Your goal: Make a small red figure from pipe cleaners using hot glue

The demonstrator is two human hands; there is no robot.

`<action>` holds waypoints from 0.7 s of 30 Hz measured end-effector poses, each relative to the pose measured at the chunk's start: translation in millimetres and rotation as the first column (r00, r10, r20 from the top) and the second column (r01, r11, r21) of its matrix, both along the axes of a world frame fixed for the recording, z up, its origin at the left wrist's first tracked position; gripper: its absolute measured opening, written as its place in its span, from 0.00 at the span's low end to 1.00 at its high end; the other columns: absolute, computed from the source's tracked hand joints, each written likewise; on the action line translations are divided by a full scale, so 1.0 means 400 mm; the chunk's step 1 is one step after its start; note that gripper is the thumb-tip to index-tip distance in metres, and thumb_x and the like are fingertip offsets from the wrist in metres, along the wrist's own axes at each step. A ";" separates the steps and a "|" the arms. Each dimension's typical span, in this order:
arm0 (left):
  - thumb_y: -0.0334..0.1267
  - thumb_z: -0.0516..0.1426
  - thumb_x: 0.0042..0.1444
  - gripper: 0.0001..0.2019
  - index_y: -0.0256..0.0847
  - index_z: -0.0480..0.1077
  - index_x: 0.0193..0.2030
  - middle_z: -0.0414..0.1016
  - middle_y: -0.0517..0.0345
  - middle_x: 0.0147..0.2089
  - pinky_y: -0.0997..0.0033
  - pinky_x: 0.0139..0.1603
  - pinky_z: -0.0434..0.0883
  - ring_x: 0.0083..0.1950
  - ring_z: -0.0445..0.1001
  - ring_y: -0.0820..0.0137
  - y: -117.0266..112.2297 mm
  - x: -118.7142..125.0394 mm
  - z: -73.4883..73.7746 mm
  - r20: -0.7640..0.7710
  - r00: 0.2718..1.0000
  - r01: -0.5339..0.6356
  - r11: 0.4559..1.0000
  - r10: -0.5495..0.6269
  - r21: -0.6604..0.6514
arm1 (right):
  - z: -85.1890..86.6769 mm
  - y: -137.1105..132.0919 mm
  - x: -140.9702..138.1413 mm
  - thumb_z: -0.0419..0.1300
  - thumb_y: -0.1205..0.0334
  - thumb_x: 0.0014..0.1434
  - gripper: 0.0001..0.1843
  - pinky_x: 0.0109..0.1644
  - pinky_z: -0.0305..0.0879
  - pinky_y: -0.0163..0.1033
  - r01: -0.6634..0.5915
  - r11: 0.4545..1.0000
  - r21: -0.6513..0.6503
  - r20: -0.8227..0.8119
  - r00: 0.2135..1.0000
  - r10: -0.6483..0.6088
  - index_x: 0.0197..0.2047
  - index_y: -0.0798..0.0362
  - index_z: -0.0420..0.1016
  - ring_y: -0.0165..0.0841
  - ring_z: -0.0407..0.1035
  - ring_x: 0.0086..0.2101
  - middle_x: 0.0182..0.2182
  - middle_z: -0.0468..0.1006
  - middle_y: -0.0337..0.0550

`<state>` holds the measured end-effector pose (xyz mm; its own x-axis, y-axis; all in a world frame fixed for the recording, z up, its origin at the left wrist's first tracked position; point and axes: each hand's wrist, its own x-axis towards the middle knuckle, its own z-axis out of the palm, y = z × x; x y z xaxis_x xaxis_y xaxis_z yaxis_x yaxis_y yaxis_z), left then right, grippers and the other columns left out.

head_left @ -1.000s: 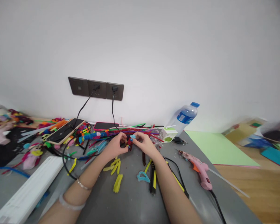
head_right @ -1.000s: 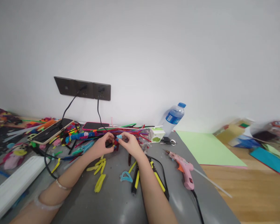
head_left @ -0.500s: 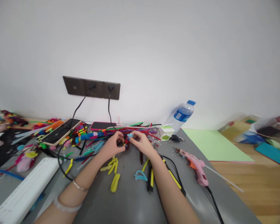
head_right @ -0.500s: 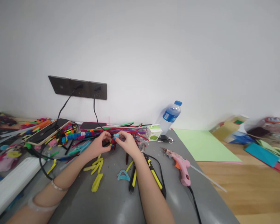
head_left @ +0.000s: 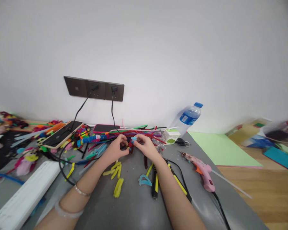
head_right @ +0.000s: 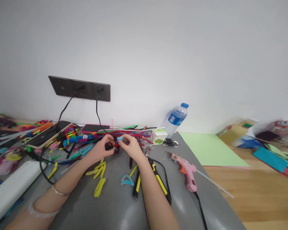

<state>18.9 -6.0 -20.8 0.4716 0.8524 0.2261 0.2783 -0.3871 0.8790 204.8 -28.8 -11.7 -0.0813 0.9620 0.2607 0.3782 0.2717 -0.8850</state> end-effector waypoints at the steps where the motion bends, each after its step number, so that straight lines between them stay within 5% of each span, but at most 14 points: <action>1: 0.31 0.59 0.46 0.15 0.42 0.61 0.40 0.72 0.60 0.35 0.68 0.43 0.69 0.38 0.70 0.70 0.000 0.000 -0.001 0.004 1.000 0.001 1.000 -0.001 0.000 | -0.001 0.000 0.000 0.60 0.54 0.55 0.10 0.35 0.61 0.38 0.005 1.000 0.002 0.002 1.000 -0.005 0.32 0.53 0.70 0.32 0.63 0.29 0.26 0.71 0.38; 21: 0.31 0.59 0.47 0.16 0.42 0.63 0.43 0.73 0.58 0.41 0.65 0.46 0.70 0.42 0.72 0.68 0.001 0.000 -0.001 -0.037 0.999 0.015 1.000 -0.015 0.013 | -0.004 -0.003 -0.006 0.59 0.55 0.55 0.09 0.33 0.60 0.37 -0.024 1.000 -0.010 -0.067 0.998 0.023 0.33 0.52 0.70 0.31 0.62 0.27 0.25 0.69 0.37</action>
